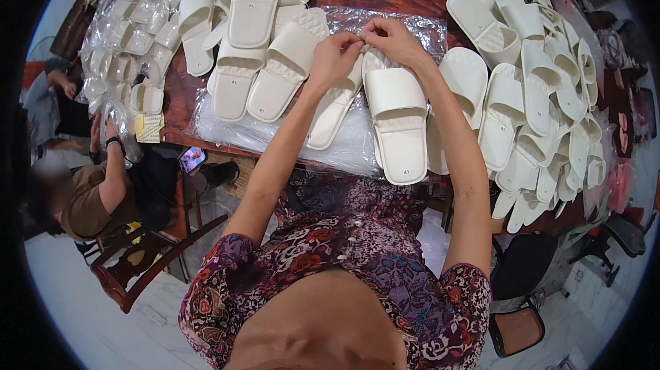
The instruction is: The person pairs slippers by aligning them together, threads plastic fasteners through them by hand to connect each pair, and places them on the table.
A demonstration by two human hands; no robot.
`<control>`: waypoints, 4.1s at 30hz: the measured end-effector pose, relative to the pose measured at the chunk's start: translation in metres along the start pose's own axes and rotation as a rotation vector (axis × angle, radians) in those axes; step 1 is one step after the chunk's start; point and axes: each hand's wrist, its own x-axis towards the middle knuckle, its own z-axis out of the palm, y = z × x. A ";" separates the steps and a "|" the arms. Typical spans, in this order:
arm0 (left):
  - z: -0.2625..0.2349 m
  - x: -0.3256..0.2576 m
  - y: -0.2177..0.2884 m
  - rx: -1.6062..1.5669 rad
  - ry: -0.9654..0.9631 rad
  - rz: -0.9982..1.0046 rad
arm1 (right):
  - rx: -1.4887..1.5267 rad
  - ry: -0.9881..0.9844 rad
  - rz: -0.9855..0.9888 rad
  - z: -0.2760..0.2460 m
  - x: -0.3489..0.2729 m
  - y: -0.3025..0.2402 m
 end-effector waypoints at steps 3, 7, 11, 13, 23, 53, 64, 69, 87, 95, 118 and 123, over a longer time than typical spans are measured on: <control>-0.003 -0.003 -0.003 -0.151 0.005 -0.044 | 0.065 0.007 0.008 0.001 -0.003 -0.009; -0.005 -0.004 -0.003 -0.218 -0.011 -0.144 | 0.005 0.082 -0.016 0.002 -0.011 -0.021; -0.002 -0.004 -0.007 -0.354 0.050 -0.186 | -0.061 0.148 -0.007 0.000 -0.020 -0.031; -0.001 -0.004 -0.004 -0.360 0.062 -0.193 | -0.142 0.178 -0.049 0.001 -0.024 -0.030; -0.003 -0.006 0.003 -0.359 0.098 -0.223 | -0.464 0.247 -0.030 0.008 -0.032 -0.041; 0.004 -0.019 0.011 -0.049 0.254 -0.050 | -0.692 0.343 -0.157 0.023 -0.029 -0.049; 0.004 -0.020 0.013 0.006 0.271 -0.024 | -0.703 0.347 -0.163 0.026 -0.030 -0.050; 0.006 -0.020 0.008 0.187 0.311 0.127 | -0.743 0.360 -0.203 0.027 -0.029 -0.050; 0.009 -0.020 0.004 0.100 0.317 0.242 | -0.746 0.343 -0.248 0.026 -0.029 -0.045; 0.007 -0.021 0.008 0.073 0.300 0.245 | -0.769 0.314 -0.248 0.026 -0.030 -0.048; -0.045 -0.079 -0.010 0.087 0.288 0.155 | -0.479 0.578 -0.245 0.003 -0.096 -0.069; -0.043 -0.091 -0.014 0.209 0.242 0.155 | -0.517 0.590 -0.210 0.022 -0.156 -0.077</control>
